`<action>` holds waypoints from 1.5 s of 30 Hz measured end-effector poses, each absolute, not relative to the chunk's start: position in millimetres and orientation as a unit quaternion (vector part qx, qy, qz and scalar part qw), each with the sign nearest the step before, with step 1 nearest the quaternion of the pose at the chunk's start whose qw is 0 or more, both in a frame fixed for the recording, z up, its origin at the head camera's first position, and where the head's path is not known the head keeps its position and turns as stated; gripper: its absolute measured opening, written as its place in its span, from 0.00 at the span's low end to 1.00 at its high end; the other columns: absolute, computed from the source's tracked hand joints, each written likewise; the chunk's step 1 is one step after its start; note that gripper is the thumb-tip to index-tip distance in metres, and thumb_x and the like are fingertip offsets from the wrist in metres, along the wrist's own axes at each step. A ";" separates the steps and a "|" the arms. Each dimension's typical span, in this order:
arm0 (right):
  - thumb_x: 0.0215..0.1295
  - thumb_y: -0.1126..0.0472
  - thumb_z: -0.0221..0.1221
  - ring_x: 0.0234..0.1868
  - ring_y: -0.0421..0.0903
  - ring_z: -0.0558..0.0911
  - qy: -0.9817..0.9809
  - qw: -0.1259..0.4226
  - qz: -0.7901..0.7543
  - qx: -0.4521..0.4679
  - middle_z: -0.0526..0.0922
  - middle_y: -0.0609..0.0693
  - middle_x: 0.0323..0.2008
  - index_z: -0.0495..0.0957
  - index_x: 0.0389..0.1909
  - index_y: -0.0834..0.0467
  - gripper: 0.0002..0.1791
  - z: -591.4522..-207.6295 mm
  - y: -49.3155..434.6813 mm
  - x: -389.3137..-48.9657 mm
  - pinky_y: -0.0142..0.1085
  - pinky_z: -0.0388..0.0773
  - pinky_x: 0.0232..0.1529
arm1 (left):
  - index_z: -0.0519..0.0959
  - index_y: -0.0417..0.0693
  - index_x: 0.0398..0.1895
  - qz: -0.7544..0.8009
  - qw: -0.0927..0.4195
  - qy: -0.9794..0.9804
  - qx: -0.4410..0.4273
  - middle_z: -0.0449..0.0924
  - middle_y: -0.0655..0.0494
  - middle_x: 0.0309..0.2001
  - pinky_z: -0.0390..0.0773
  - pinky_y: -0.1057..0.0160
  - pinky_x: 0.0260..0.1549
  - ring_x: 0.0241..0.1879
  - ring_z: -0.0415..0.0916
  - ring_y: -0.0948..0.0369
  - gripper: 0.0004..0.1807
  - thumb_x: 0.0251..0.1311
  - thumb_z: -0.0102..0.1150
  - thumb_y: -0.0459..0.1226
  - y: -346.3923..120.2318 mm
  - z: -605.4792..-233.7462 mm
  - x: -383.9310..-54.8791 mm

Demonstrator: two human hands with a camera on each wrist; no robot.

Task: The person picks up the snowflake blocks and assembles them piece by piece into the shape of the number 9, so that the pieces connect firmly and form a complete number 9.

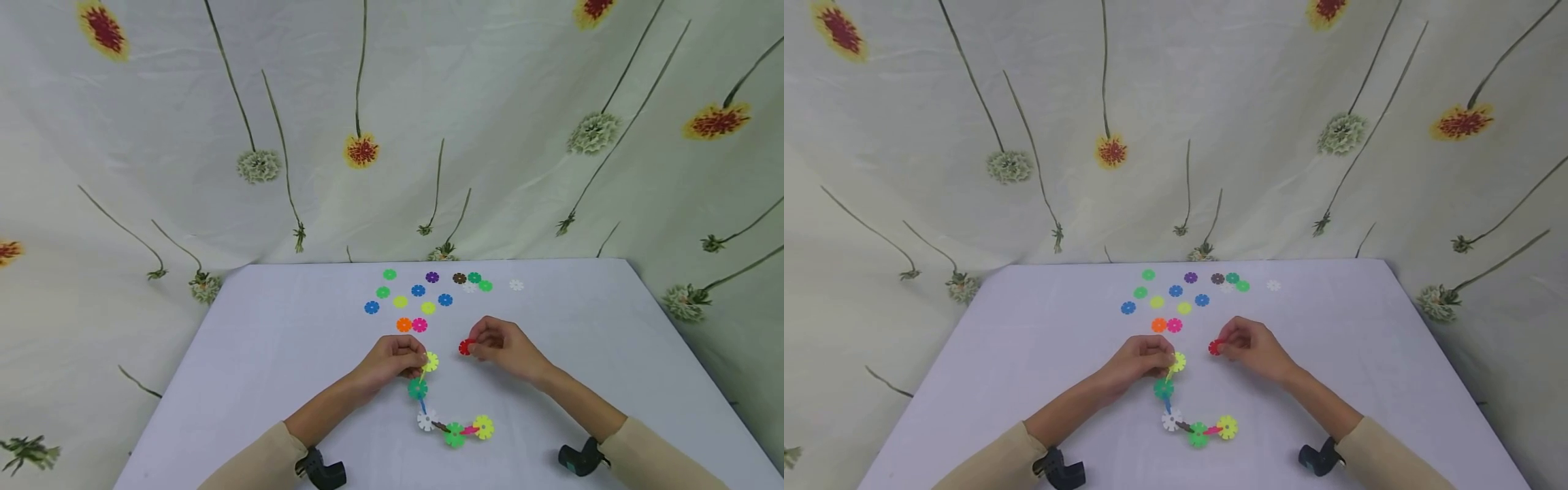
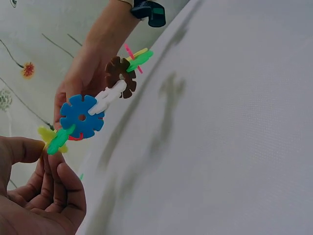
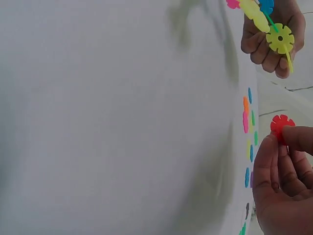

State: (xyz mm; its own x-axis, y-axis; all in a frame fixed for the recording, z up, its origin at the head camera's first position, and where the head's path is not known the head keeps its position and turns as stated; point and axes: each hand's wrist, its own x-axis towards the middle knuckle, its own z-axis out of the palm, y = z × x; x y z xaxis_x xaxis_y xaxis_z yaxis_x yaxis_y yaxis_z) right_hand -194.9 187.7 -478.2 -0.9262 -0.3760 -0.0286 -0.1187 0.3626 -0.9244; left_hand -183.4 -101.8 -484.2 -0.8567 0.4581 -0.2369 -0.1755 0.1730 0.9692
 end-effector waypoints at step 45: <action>0.67 0.65 0.73 0.40 0.36 0.90 0.828 0.015 -0.471 -0.304 0.92 0.41 0.39 0.89 0.42 0.49 0.09 -471.2 151.2 -169.9 0.31 0.88 0.47 | 0.84 0.37 0.46 0.613 0.269 0.731 0.128 0.85 0.59 0.32 0.85 0.71 0.39 0.31 0.81 0.64 0.12 0.73 0.65 0.39 -99.9 -487.6 -184.1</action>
